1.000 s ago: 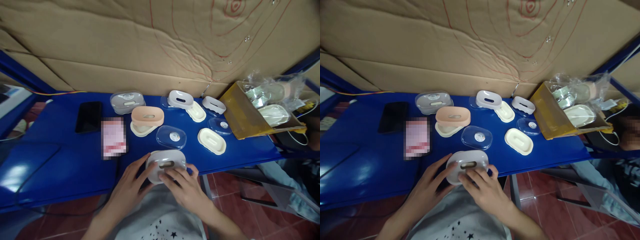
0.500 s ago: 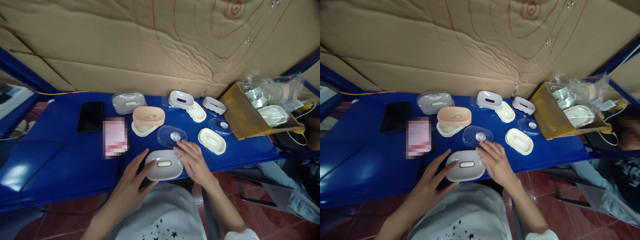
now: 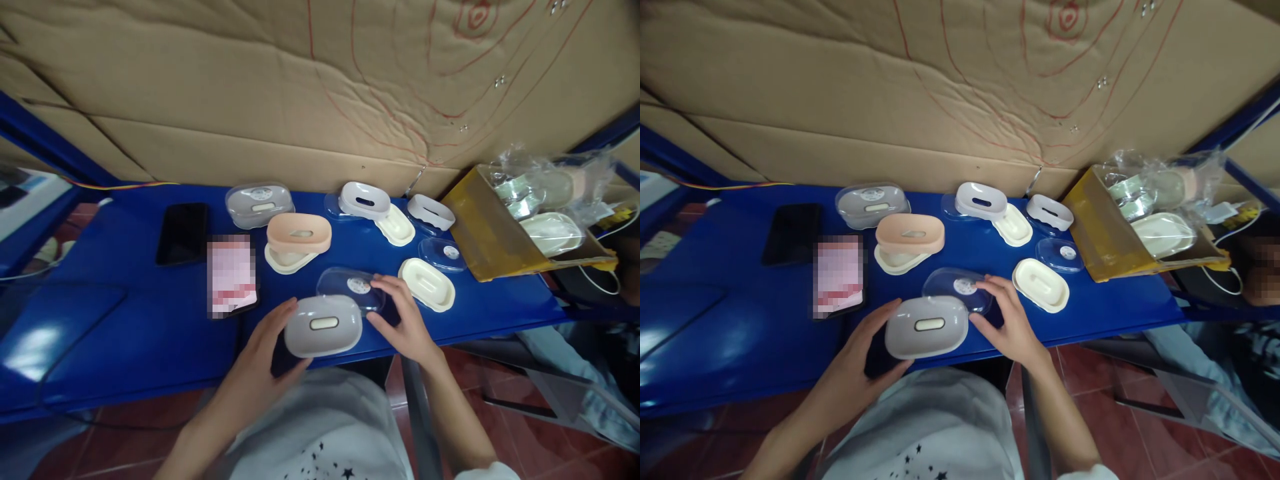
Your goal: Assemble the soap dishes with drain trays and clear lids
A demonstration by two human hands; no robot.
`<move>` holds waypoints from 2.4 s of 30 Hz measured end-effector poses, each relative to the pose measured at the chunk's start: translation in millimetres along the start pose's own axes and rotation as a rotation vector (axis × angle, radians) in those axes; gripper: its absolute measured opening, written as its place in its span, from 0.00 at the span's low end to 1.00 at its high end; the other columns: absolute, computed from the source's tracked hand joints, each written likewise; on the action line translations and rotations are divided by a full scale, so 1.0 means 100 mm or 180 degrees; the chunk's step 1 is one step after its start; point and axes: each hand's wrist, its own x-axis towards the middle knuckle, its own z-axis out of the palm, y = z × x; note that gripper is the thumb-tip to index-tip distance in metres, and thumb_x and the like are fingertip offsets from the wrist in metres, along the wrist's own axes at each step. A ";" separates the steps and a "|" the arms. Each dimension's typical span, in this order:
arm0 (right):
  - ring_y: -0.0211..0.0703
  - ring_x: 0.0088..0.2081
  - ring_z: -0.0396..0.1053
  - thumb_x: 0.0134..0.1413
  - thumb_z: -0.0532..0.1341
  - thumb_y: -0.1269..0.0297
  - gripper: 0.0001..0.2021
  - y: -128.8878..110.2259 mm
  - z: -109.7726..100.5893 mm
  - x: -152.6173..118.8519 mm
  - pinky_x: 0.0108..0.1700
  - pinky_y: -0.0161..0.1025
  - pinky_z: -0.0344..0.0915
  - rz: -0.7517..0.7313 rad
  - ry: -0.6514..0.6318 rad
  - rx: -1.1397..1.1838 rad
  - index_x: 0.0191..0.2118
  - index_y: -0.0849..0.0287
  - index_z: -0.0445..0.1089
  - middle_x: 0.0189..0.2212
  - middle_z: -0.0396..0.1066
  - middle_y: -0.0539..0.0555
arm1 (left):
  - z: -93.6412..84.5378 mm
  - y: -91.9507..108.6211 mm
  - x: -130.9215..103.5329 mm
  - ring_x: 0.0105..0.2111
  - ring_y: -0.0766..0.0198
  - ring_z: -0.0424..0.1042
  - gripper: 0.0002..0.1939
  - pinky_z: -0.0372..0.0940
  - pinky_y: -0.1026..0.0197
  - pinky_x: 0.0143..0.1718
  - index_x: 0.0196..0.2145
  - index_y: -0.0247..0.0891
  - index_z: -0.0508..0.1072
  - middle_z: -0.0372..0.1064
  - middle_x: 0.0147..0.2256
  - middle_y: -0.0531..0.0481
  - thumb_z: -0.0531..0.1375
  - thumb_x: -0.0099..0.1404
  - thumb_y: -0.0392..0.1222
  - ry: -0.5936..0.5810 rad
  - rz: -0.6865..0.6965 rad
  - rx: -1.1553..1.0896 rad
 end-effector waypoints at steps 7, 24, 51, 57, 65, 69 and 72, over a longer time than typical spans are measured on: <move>0.58 0.79 0.51 0.76 0.61 0.63 0.27 -0.17 0.06 -0.14 0.77 0.59 0.60 -0.0608 -0.0857 0.0213 0.74 0.49 0.61 0.75 0.57 0.60 | 0.02 -0.01 0.07 0.71 0.43 0.67 0.41 0.70 0.38 0.68 0.78 0.52 0.49 0.59 0.74 0.38 0.64 0.76 0.53 0.0001 -0.0017 -0.0168; 0.60 0.79 0.51 0.73 0.66 0.56 0.28 -0.18 0.24 -0.18 0.72 0.61 0.69 -0.1300 -0.0418 -0.1061 0.72 0.55 0.64 0.69 0.69 0.63 | 0.02 -0.04 0.05 0.72 0.45 0.63 0.37 0.66 0.37 0.70 0.76 0.59 0.53 0.56 0.75 0.44 0.63 0.77 0.48 -0.0293 -0.0010 -0.0078; 0.64 0.79 0.49 0.77 0.57 0.63 0.31 0.25 0.16 0.05 0.74 0.72 0.59 -0.0229 0.0556 -0.1432 0.80 0.46 0.52 0.79 0.53 0.61 | -0.52 -0.23 1.49 0.52 0.44 0.81 0.12 0.73 0.43 0.53 0.50 0.39 0.79 0.82 0.50 0.39 0.56 0.77 0.37 0.0165 0.0968 0.1969; 0.60 0.80 0.47 0.78 0.56 0.65 0.28 0.22 0.12 0.06 0.76 0.70 0.56 -0.0187 0.0602 -0.1228 0.78 0.48 0.55 0.78 0.54 0.62 | -0.36 0.23 0.63 0.52 0.50 0.81 0.09 0.72 0.48 0.53 0.54 0.41 0.75 0.81 0.52 0.44 0.58 0.81 0.40 0.0501 0.1334 0.1616; 0.67 0.79 0.52 0.79 0.58 0.55 0.30 0.39 -0.28 -0.31 0.75 0.76 0.49 0.0268 0.0904 -0.1920 0.79 0.47 0.54 0.77 0.57 0.62 | -0.01 0.33 -0.03 0.53 0.53 0.81 0.11 0.71 0.48 0.56 0.55 0.39 0.76 0.82 0.52 0.46 0.58 0.79 0.33 0.0388 0.1472 0.1227; 0.69 0.75 0.59 0.78 0.58 0.53 0.22 0.51 -0.44 -0.71 0.72 0.79 0.53 0.0543 0.0857 -0.2198 0.71 0.48 0.68 0.73 0.66 0.61 | 0.00 0.25 0.00 0.55 0.53 0.80 0.12 0.71 0.49 0.58 0.54 0.41 0.77 0.82 0.53 0.47 0.58 0.79 0.33 0.0217 0.1509 0.1157; 0.62 0.71 0.67 0.78 0.59 0.60 0.16 0.45 -0.44 -0.94 0.69 0.69 0.66 0.0413 0.0838 -0.1832 0.64 0.49 0.74 0.64 0.76 0.58 | 0.01 0.22 0.03 0.58 0.52 0.79 0.13 0.71 0.48 0.59 0.55 0.42 0.77 0.81 0.54 0.47 0.57 0.79 0.33 0.0054 0.1501 0.1110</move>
